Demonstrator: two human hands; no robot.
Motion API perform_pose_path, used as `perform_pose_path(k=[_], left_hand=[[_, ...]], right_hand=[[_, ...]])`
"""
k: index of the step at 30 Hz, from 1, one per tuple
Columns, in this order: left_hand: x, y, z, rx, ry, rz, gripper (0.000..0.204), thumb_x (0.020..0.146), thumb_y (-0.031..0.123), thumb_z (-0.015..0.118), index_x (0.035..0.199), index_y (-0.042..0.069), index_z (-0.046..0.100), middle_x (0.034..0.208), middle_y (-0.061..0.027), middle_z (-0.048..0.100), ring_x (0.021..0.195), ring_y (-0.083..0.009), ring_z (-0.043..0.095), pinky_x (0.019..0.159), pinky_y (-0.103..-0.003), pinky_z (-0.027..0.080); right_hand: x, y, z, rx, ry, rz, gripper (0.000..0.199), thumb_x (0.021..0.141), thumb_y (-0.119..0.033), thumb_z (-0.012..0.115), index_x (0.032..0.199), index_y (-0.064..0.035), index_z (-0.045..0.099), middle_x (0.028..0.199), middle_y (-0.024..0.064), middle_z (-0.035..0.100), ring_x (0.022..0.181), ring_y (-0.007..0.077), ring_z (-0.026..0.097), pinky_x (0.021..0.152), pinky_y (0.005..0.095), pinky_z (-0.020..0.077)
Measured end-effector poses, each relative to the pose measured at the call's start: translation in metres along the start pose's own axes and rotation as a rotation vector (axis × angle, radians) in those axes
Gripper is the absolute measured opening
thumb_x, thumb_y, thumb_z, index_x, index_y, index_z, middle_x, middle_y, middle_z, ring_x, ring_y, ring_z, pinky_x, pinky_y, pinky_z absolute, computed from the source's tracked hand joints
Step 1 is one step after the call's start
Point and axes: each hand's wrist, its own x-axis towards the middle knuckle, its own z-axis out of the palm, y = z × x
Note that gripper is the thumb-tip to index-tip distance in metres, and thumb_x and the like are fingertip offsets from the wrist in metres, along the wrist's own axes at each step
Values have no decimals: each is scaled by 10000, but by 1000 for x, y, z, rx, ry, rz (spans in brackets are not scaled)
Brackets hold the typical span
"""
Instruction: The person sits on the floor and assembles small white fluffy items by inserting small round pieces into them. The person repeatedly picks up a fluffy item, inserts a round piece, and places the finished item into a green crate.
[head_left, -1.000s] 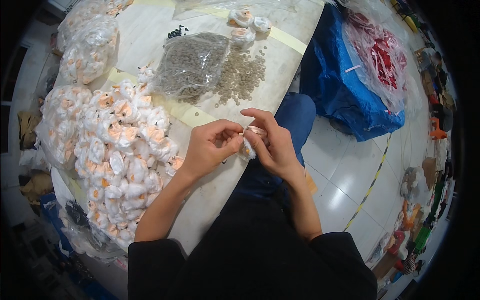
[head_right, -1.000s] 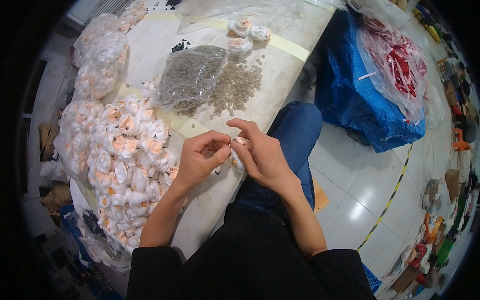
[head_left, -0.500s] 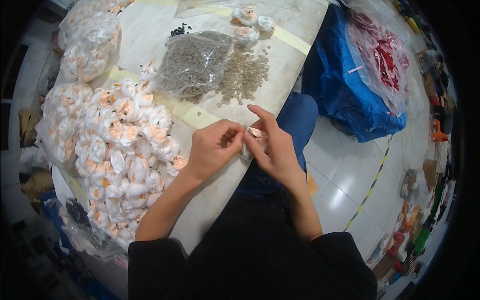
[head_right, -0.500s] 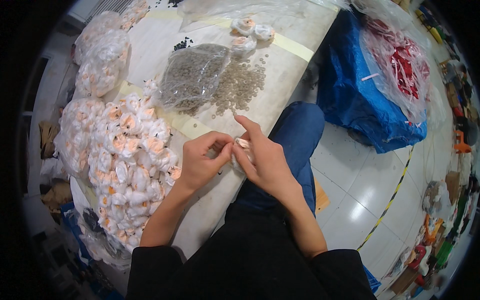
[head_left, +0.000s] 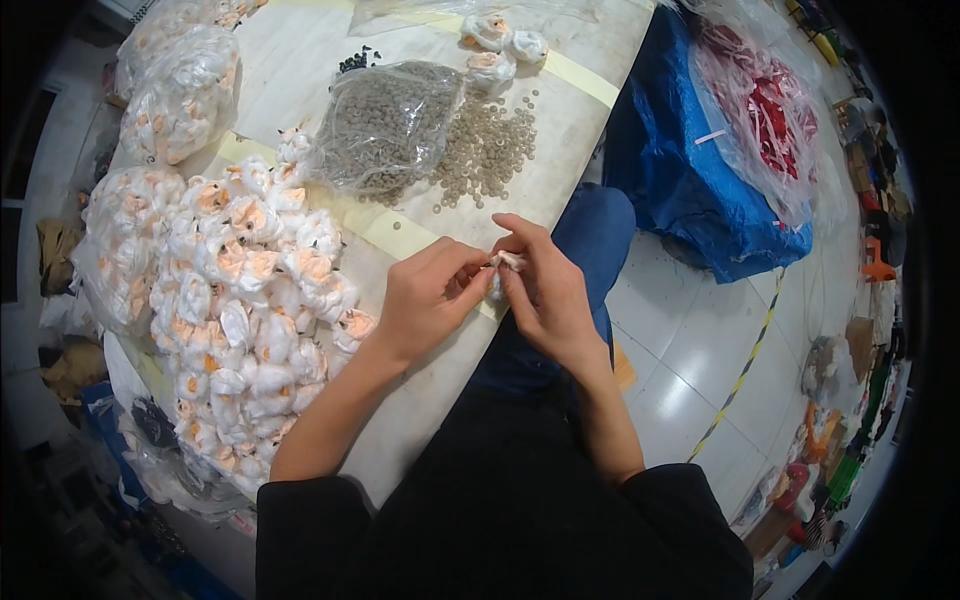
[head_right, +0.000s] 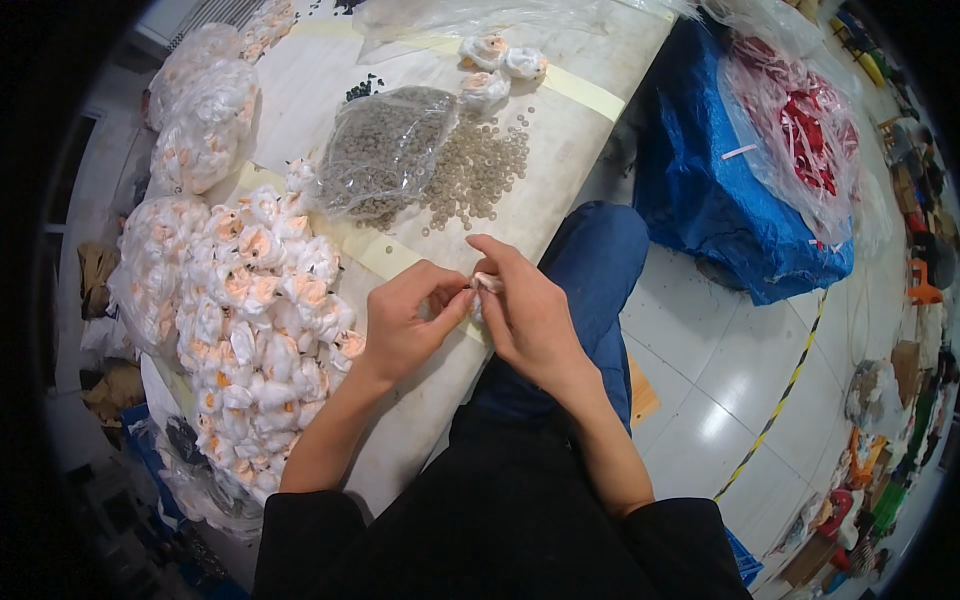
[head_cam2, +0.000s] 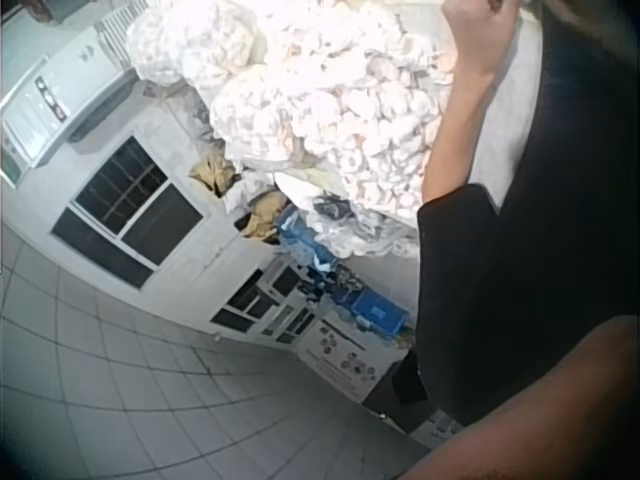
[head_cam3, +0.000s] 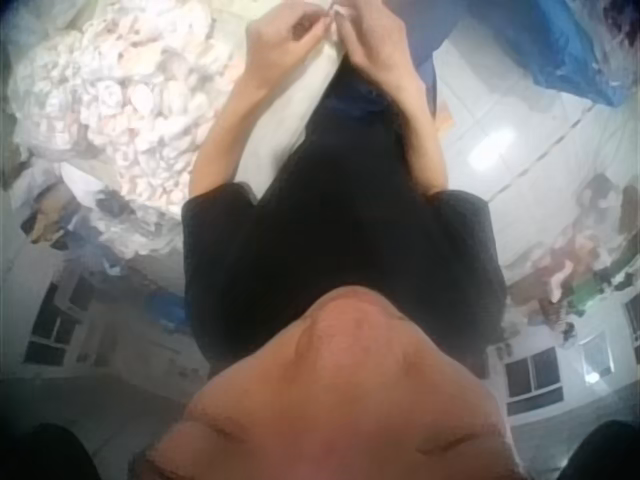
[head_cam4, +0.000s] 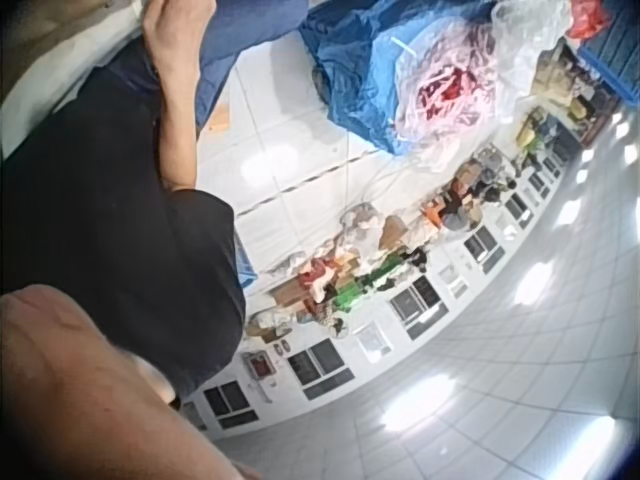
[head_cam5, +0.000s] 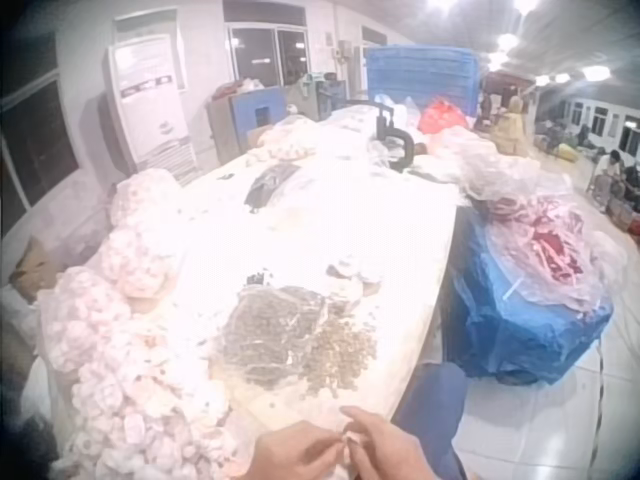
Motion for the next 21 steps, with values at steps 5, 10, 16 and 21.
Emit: perform_pose_path(k=[5,10,16,21], left_hand=[[0,-5,2,64,84,123,102,863,-10,778,956,17,747,817,-57,694,660,-119,641,599,-255,509],[1,-4,3,17,110,97,148,851,-26,774,989,17,742,848,-63,696,691,-124,647,630,-255,521],[1,-5,3,9,79,80,197,846,-35,758,1033,23,733,888,-73,699,715,-126,655,653,-259,533],[2,-3,2,21,74,77,195,833,-38,746,1017,25,729,872,-69,701,710,-127,667,650,-261,539]], right_hand=[[4,-5,0,-122,112,-81,363,911,16,679,1263,-57,630,1019,150,667,855,309,706,750,365,562],[3,-1,2,-74,91,-52,144,921,-8,691,1062,-28,672,959,126,630,745,266,678,666,342,537],[3,-1,3,-80,77,-65,119,924,-11,688,1040,-29,670,942,121,614,723,264,665,650,345,529],[2,-1,4,-84,81,-39,116,927,-17,686,1040,-33,672,943,126,616,737,284,662,658,360,529]])
